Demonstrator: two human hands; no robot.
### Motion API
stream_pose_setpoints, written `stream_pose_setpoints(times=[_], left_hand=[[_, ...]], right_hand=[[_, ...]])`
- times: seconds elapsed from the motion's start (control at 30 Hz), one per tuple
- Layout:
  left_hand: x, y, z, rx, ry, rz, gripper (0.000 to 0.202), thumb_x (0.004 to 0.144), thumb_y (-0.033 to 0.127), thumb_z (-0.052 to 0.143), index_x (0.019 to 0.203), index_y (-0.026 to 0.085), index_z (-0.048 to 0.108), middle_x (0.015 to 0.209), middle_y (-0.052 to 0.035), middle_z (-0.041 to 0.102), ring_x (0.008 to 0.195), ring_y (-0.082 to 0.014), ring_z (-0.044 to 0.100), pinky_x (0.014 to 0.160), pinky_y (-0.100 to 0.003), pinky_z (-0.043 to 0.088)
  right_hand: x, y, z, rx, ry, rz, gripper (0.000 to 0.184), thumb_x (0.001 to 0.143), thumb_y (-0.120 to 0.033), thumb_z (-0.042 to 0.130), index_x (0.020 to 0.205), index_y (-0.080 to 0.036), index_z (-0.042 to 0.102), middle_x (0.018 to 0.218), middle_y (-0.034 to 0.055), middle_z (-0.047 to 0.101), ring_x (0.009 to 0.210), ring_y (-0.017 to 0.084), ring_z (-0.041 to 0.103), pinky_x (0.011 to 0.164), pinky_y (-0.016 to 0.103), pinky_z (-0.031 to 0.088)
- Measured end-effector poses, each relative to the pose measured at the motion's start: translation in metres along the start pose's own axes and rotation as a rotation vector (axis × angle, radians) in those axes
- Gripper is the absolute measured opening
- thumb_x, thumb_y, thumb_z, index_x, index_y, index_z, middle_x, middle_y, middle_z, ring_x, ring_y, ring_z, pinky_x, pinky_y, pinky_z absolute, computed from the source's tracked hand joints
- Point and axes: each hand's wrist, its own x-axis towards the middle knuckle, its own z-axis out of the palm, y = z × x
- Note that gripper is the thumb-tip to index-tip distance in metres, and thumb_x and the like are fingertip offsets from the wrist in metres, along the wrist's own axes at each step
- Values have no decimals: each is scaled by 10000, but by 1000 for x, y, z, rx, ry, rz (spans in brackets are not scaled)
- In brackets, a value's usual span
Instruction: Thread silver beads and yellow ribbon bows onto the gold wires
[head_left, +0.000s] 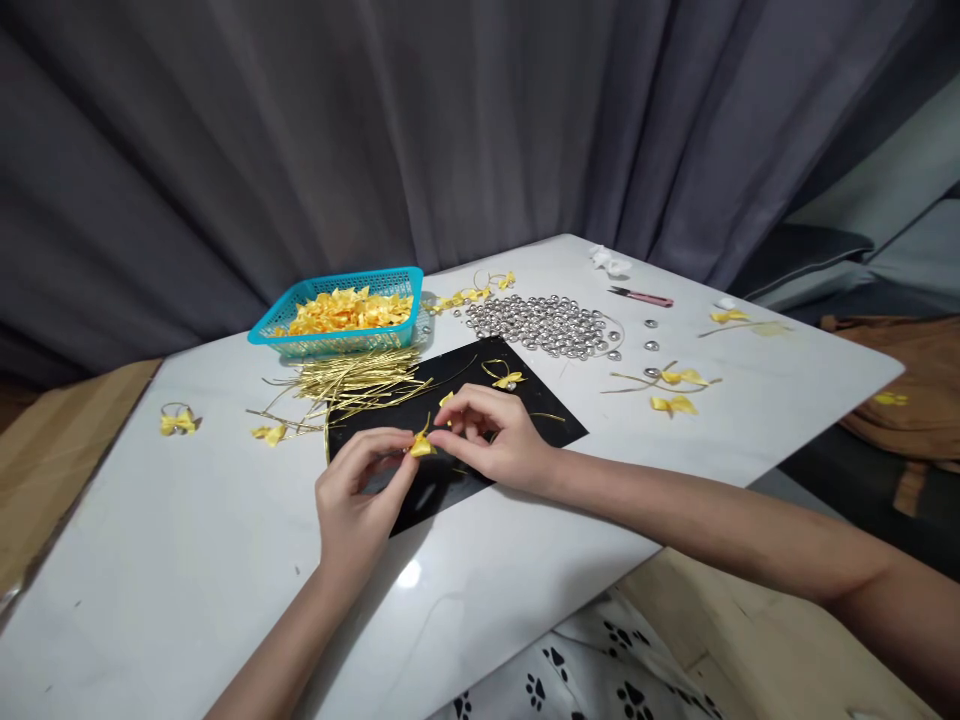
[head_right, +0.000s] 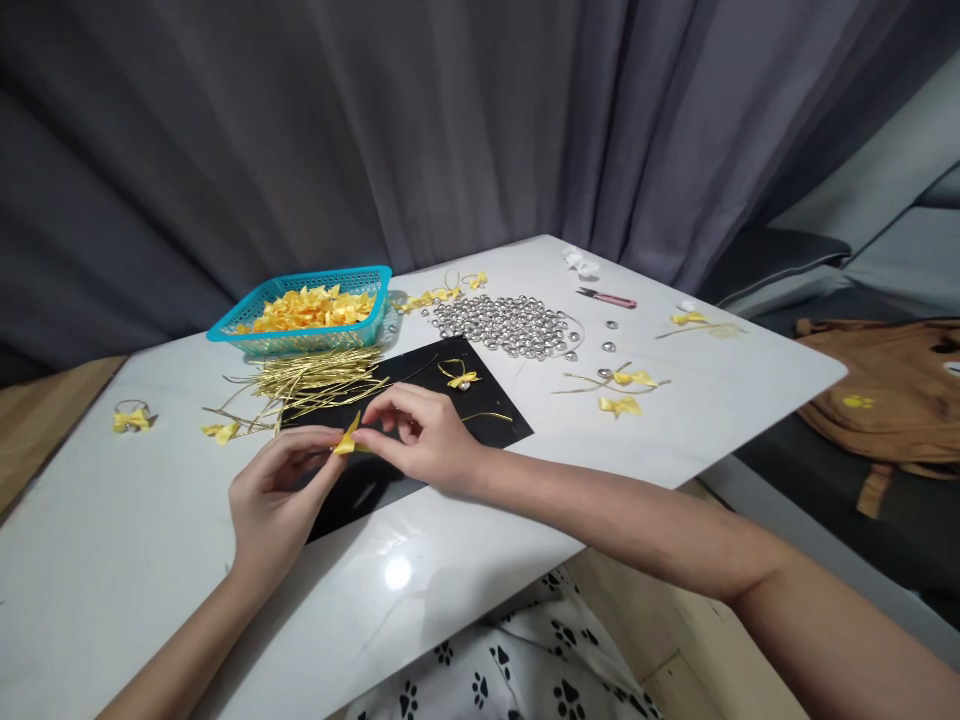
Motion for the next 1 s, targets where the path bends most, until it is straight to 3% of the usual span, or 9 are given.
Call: stream_pose_setpoints(times=[0.17,0.3,0.43,0.6,0.9,1.0], left_hand=[[1,4,-2,108,22,122,98,753,100,628,810,178,643,834,-45,609,772,-129,605,633,-217,537],[2,4,-3,195,6,215,84,758,112,626,797,180,656,813,-45,632,741,-133,618,645,-238,536],[2,4,-3,250,3,285,83,764,109,617,789,181,652,801,-45,649,729,-136,631,660,-249,529],[4,4,-3,269,-5,331,95,753,91,619,766,180,648,780,-43,659,715,-132,639,680,-244,523],[5,4,-4,276,-36,331,86,760,113,594,726,184,630,747,-40,652,687,-135,635,640,-242,516],[4,3,-5,274,-45,331,86,758,97,596,741,181,605,765,-36,636,710,-133,626,655,-242,505]], right_hand=[[1,-1,-5,-113,-25,-209,108,830,-235,600,832,-128,581,707,3,489,503,40,354,480,200,333],[3,1,-8,-161,-91,-277,144,842,-267,586,867,-126,583,786,36,522,532,49,368,470,193,341],[6,3,-8,-122,-190,-189,153,827,-261,598,785,-114,605,745,30,535,517,41,373,475,187,344],[9,3,-7,-42,-214,-39,148,805,-221,596,725,-100,622,660,13,518,506,40,402,465,175,337],[7,4,-5,-33,-220,41,93,797,-176,548,745,-108,585,694,12,531,498,34,405,448,165,320],[6,4,-7,-15,-194,-13,90,793,-202,572,783,-115,551,746,16,544,486,27,394,448,172,330]])
